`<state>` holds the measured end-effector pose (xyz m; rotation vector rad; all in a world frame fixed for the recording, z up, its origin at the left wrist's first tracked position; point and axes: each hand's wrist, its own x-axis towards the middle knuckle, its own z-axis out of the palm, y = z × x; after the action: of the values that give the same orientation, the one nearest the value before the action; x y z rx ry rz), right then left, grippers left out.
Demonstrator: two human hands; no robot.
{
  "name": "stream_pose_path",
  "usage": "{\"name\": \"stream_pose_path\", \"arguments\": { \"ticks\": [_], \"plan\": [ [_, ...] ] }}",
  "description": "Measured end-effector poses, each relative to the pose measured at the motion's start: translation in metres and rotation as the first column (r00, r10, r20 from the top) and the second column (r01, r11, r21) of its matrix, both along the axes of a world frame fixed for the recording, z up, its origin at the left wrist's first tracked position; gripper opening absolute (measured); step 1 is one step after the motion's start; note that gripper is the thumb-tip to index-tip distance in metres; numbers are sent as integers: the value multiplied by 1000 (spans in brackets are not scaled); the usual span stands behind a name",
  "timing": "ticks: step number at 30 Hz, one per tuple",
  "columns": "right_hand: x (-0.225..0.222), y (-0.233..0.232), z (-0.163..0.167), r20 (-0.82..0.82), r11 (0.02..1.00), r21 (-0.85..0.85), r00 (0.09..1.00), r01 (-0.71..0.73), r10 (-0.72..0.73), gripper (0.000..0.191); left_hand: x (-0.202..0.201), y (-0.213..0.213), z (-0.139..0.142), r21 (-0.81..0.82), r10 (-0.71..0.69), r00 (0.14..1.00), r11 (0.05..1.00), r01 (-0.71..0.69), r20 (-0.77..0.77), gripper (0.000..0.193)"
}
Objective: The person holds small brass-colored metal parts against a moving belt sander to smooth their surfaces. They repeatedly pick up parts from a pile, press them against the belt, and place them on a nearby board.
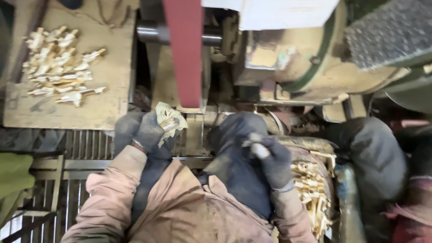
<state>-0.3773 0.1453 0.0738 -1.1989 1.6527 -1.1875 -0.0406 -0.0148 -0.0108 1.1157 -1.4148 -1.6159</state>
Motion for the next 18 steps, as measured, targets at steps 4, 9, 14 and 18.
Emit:
{"name": "stream_pose_path", "arguments": {
  "ticks": [4, 9, 14, 18],
  "plan": [
    [47, -48, -4, -296, 936, -121, 912, -332, 285, 24, 26, -3, 10, -8, 195, 948, 979, -203, -253, 21],
    [61, -64, 0, -432, 943, -78, 863, -324, 261, 28, 79, -25, 27, -130, 459, 883, 874, -469, -103, 39],
    [70, -68, 3, -434, 953, 6, 858, -303, 275, 27, 139, -66, 45, -644, 607, 664, 726, -241, 436, 36],
    [75, -75, 1, -434, 955, 64, 854, -290, 288, 26, 162, -101, 50, -591, 559, 418, 804, -62, 716, 43]
  ]
}}
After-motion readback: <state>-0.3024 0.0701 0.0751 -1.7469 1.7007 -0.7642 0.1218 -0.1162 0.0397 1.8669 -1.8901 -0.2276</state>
